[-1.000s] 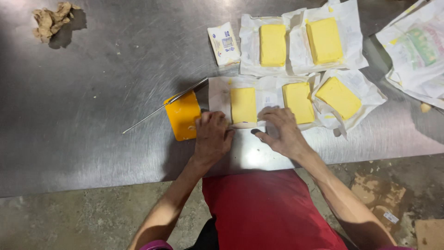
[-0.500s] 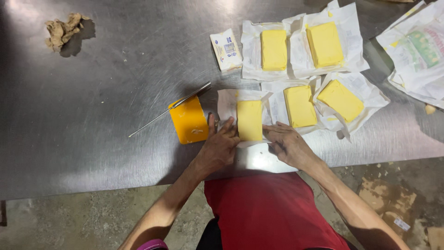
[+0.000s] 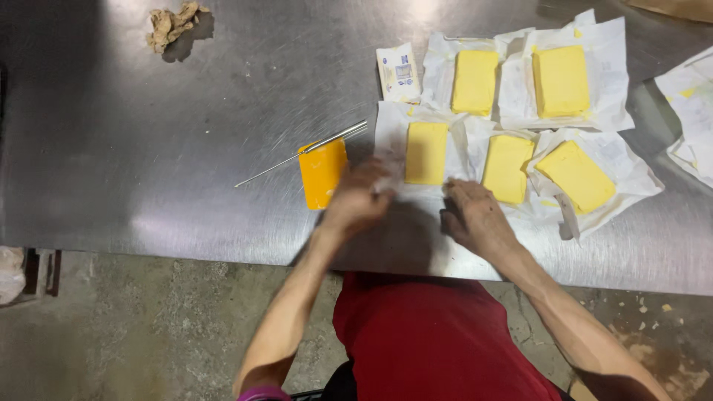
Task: The person uses a thin metal tool to poke several small holes into blocks of yellow cheese, then wraps the cheese blocks in individual pieces of paper.
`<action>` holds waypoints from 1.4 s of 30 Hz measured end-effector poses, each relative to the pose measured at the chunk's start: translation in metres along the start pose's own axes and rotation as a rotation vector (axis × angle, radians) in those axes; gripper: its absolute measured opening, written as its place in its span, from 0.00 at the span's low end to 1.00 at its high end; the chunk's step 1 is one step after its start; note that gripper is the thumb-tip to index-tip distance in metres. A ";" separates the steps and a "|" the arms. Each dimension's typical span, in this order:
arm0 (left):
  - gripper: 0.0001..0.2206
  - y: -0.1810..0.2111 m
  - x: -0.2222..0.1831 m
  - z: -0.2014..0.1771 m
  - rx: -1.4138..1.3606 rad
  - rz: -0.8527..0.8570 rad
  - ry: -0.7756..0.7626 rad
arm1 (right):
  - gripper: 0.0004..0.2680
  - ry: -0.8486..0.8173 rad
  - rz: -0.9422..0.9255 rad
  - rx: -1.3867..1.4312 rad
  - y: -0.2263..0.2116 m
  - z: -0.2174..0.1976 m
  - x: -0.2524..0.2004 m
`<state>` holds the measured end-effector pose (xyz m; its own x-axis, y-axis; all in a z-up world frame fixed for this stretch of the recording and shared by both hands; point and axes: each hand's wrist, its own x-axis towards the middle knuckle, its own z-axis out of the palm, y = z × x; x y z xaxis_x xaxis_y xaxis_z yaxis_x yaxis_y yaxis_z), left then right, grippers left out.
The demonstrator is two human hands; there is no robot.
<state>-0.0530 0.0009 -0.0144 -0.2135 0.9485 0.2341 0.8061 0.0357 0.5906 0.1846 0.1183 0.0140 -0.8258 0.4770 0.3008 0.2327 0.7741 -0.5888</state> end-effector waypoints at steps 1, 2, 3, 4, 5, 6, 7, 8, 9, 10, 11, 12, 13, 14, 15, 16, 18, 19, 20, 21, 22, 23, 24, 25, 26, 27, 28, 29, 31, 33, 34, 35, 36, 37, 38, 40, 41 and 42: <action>0.14 -0.009 0.001 -0.010 0.036 0.003 0.147 | 0.14 0.005 0.007 -0.002 -0.003 0.003 -0.001; 0.15 -0.021 0.003 -0.021 0.029 -0.090 0.157 | 0.15 0.022 0.093 -0.014 -0.008 0.008 -0.005; 0.16 -0.034 0.009 -0.032 0.024 -0.184 0.166 | 0.17 0.040 0.179 -0.026 -0.010 0.011 -0.009; 0.16 -0.046 0.018 -0.040 0.099 -0.147 0.188 | 0.17 0.038 0.178 -0.028 -0.008 0.014 -0.010; 0.16 -0.055 0.028 -0.044 0.175 -0.111 0.210 | 0.15 0.046 0.180 -0.063 -0.006 0.019 -0.008; 0.16 -0.061 0.039 -0.043 0.179 -0.106 0.214 | 0.14 0.062 0.180 -0.096 -0.005 0.026 -0.005; 0.15 -0.065 0.049 -0.039 0.144 -0.173 0.227 | 0.14 0.068 0.175 -0.097 -0.003 0.030 -0.004; 0.15 -0.069 0.062 -0.034 0.101 -0.239 0.236 | 0.10 0.065 0.185 -0.094 -0.002 0.030 -0.006; 0.16 -0.073 0.079 -0.029 0.077 -0.284 0.229 | 0.07 0.063 0.195 -0.091 -0.001 0.031 -0.007; 0.17 -0.075 0.097 -0.021 0.049 -0.335 0.220 | 0.07 0.060 0.198 -0.096 -0.002 0.032 -0.011; 0.22 -0.073 0.123 -0.009 0.126 -0.279 0.314 | 0.09 0.045 0.226 -0.084 -0.003 0.031 -0.015; 0.27 -0.065 0.140 0.001 0.203 -0.221 0.410 | 0.12 0.031 0.251 -0.073 -0.006 0.030 -0.017; 0.30 -0.058 0.154 0.006 0.141 -0.371 0.182 | 0.12 0.029 0.252 -0.079 -0.010 0.029 -0.020; 0.33 -0.051 0.173 0.006 0.082 -0.504 -0.051 | 0.12 0.008 0.298 -0.089 -0.015 0.027 -0.023; 0.33 -0.043 0.182 0.010 0.080 -0.496 -0.049 | 0.12 -0.013 0.345 -0.098 -0.021 0.024 -0.026; 0.44 -0.035 0.192 0.014 0.139 -0.471 -0.093 | 0.12 -0.001 0.349 -0.107 -0.028 0.019 -0.029; 0.56 -0.035 0.201 0.020 0.194 -0.426 -0.139 | 0.10 -0.033 0.359 -0.056 -0.040 0.006 -0.033; 0.55 -0.039 0.200 0.025 0.173 -0.352 -0.102 | 0.10 -0.019 0.368 -0.067 -0.044 0.001 -0.029; 0.55 -0.044 0.200 0.031 0.151 -0.275 -0.070 | 0.09 0.031 0.549 0.068 -0.051 -0.004 -0.027; 0.55 -0.053 0.203 0.034 0.146 -0.254 -0.077 | 0.09 0.083 0.726 0.208 -0.058 -0.008 -0.022; 0.54 -0.066 0.204 0.035 -0.010 -0.215 -0.143 | 0.09 0.102 0.741 0.203 -0.061 -0.008 -0.013; 0.54 -0.079 0.203 0.034 -0.164 -0.177 -0.211 | 0.09 0.181 0.691 0.178 -0.057 -0.007 0.002; 0.54 -0.091 0.202 0.032 -0.169 -0.158 -0.218 | 0.10 0.257 0.636 0.148 -0.050 -0.007 0.021; 0.49 -0.103 0.199 0.028 -0.202 -0.147 -0.180 | 0.10 0.284 0.573 0.094 -0.041 -0.002 0.042; 0.43 -0.112 0.194 0.023 -0.237 -0.145 -0.136 | 0.11 0.300 0.506 0.041 -0.029 0.004 0.067; 0.43 -0.118 0.190 0.017 -0.243 -0.135 -0.139 | 0.10 0.277 0.510 0.049 -0.015 0.012 0.093; 0.38 -0.123 0.186 0.010 -0.268 -0.243 -0.131 | 0.10 0.252 0.508 0.056 0.000 0.018 0.120; 0.33 -0.128 0.180 0.001 -0.292 -0.351 -0.124 | 0.11 0.284 0.417 0.000 0.013 0.027 0.145; 0.27 -0.137 0.164 -0.015 -0.319 -0.307 -0.094 | 0.12 0.304 0.323 -0.064 0.035 0.040 0.182; 0.22 -0.144 0.147 -0.026 -0.343 -0.270 -0.058 | 0.15 0.093 0.433 -0.299 0.048 0.049 0.208; 0.19 -0.149 0.137 -0.032 -0.359 -0.235 0.021 | 0.15 0.084 0.424 -0.303 0.050 0.052 0.214; 0.16 -0.156 0.132 -0.036 -0.374 -0.200 0.101 | 0.16 0.026 0.508 -0.287 0.053 0.053 0.218; 0.16 -0.163 0.129 -0.040 -0.377 -0.214 0.108 | 0.18 -0.039 0.593 -0.267 0.054 0.055 0.220; 0.15 -0.170 0.127 -0.042 -0.460 -0.196 0.120 | 0.18 -0.054 0.585 -0.268 0.058 0.057 0.223; 0.13 -0.176 0.122 -0.044 -0.542 -0.178 0.123 | 0.16 -0.045 0.571 -0.283 0.061 0.059 0.221; 0.12 -0.177 0.120 -0.045 -0.628 -0.167 0.126 | 0.14 -0.041 0.560 -0.298 0.068 0.065 0.216; 0.11 -0.172 0.122 -0.045 -0.711 -0.142 0.129 | 0.11 -0.015 0.509 -0.339 0.072 0.067 0.212; 0.11 -0.164 0.125 -0.045 -0.717 -0.140 0.126 | 0.08 0.015 0.457 -0.383 0.076 0.068 0.210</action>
<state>-0.2371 0.0992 -0.0474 -0.3840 0.9054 0.1813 0.2176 -0.1021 0.9707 -0.0056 0.2487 -0.0183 -0.5915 0.8009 0.0933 0.7338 0.5826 -0.3493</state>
